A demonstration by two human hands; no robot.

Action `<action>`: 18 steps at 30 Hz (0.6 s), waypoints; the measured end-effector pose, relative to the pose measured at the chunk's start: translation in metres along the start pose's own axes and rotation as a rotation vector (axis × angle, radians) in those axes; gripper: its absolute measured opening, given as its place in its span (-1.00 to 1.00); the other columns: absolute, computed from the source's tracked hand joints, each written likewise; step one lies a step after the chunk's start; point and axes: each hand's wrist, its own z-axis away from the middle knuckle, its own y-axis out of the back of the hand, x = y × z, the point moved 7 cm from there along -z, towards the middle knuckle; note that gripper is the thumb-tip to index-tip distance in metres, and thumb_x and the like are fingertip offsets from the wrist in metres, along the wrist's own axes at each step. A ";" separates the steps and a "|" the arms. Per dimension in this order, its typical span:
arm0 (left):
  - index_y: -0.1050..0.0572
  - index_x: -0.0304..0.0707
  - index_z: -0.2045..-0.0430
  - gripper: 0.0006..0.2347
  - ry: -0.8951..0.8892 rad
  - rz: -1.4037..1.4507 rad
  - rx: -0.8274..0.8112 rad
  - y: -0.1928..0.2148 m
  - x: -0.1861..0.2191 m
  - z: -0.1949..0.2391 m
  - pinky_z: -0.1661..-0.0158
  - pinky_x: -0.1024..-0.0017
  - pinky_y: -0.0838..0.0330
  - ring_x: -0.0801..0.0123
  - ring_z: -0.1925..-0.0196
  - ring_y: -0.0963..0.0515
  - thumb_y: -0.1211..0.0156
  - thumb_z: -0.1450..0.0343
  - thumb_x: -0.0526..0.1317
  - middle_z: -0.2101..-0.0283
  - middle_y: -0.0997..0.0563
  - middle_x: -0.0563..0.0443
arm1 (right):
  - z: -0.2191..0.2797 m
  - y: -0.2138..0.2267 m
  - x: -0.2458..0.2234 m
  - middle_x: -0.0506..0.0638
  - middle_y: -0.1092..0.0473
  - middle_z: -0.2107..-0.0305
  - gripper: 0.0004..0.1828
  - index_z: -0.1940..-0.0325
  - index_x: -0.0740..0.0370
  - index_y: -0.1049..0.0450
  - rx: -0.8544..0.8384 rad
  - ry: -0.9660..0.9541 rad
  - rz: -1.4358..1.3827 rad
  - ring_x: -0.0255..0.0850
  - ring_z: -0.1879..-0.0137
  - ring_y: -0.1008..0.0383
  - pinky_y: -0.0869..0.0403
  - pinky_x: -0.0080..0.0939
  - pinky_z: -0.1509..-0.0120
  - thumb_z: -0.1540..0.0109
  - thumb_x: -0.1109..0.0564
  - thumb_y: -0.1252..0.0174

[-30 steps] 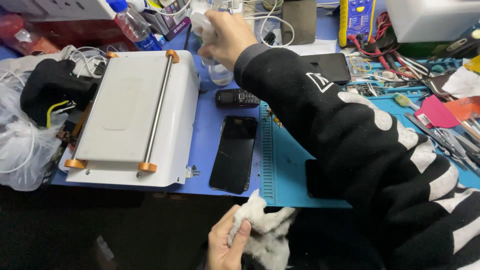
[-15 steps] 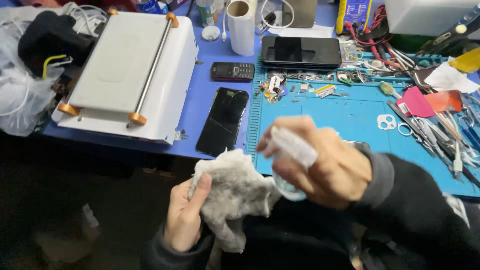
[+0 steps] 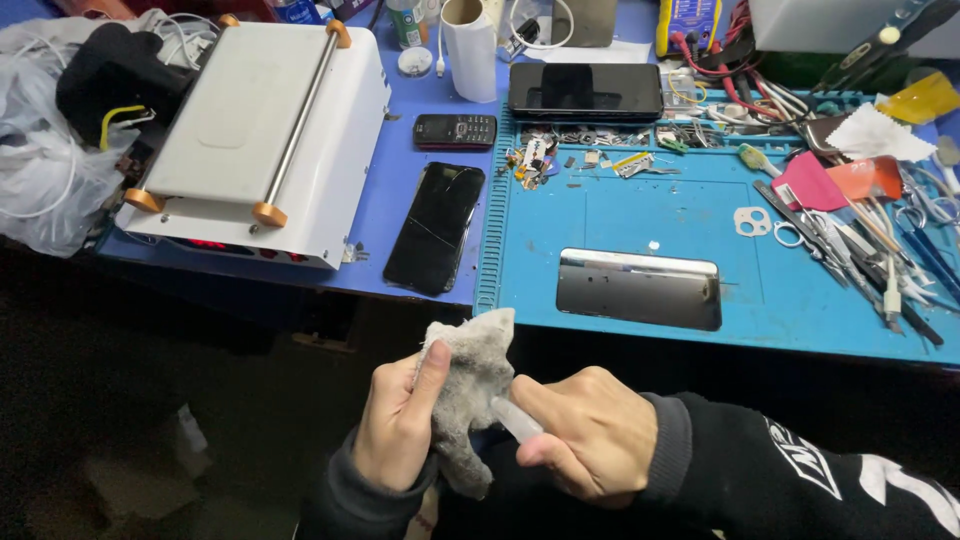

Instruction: The recorder cleans a smartphone screen with a cloth and solvent, then applies adhesive tape across the surface.

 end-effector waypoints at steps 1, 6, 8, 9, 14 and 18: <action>-0.61 -0.56 0.12 -0.57 -0.015 -0.013 -0.013 -0.002 0.002 0.000 0.20 0.51 -0.53 0.52 0.27 -0.62 0.13 -0.58 -0.08 0.29 -0.72 -0.05 | -0.001 0.003 -0.004 0.13 -0.37 0.62 -0.43 -0.01 0.35 -0.32 0.016 0.023 -0.006 0.13 0.47 -0.46 -0.43 0.01 0.39 -0.42 -0.27 0.11; -0.61 -0.57 0.13 -0.57 -0.028 -0.014 -0.047 -0.004 0.005 -0.001 0.19 0.51 -0.54 0.52 0.26 -0.63 0.13 -0.58 -0.08 0.28 -0.73 -0.05 | -0.004 0.018 -0.018 0.12 -0.37 0.61 -0.40 -0.08 0.44 -0.32 0.071 0.077 -0.011 0.12 0.50 -0.45 -0.42 0.01 0.43 -0.41 -0.23 0.09; -0.60 -0.56 0.12 -0.57 -0.009 0.014 -0.063 -0.004 0.005 -0.004 0.18 0.51 -0.55 0.52 0.25 -0.63 0.13 -0.57 -0.08 0.26 -0.73 -0.05 | -0.004 0.015 -0.007 0.12 -0.36 0.64 -0.50 0.00 0.39 -0.32 0.042 0.008 -0.002 0.13 0.51 -0.45 -0.40 0.03 0.43 -0.40 -0.17 0.07; -0.60 -0.56 0.12 -0.57 -0.006 0.015 -0.067 -0.004 0.003 -0.005 0.18 0.51 -0.55 0.52 0.25 -0.63 0.13 -0.57 -0.08 0.26 -0.73 -0.05 | -0.002 0.016 -0.004 0.12 -0.36 0.64 -0.50 0.00 0.39 -0.32 0.044 0.004 -0.003 0.13 0.51 -0.45 -0.40 0.03 0.43 -0.40 -0.17 0.07; -0.59 -0.55 0.09 -0.60 0.016 0.054 -0.118 0.003 -0.016 -0.015 0.19 0.53 -0.53 0.54 0.25 -0.61 0.12 -0.58 -0.09 0.26 -0.71 -0.03 | -0.011 0.034 0.010 0.08 -0.41 0.60 -0.68 0.12 0.27 -0.35 0.078 -0.030 -0.090 0.10 0.42 -0.54 -0.44 -0.03 0.34 -0.41 -0.06 0.07; -0.60 -0.56 0.10 -0.61 0.050 0.050 -0.141 0.018 -0.043 -0.024 0.25 0.53 -0.49 0.54 0.32 -0.57 0.10 -0.59 -0.12 0.33 -0.70 -0.03 | -0.063 0.117 -0.027 0.15 -0.42 0.48 -0.57 -0.02 0.31 -0.36 0.291 0.157 -0.013 0.04 0.41 -0.54 -0.46 -0.15 0.31 -0.40 -0.14 0.04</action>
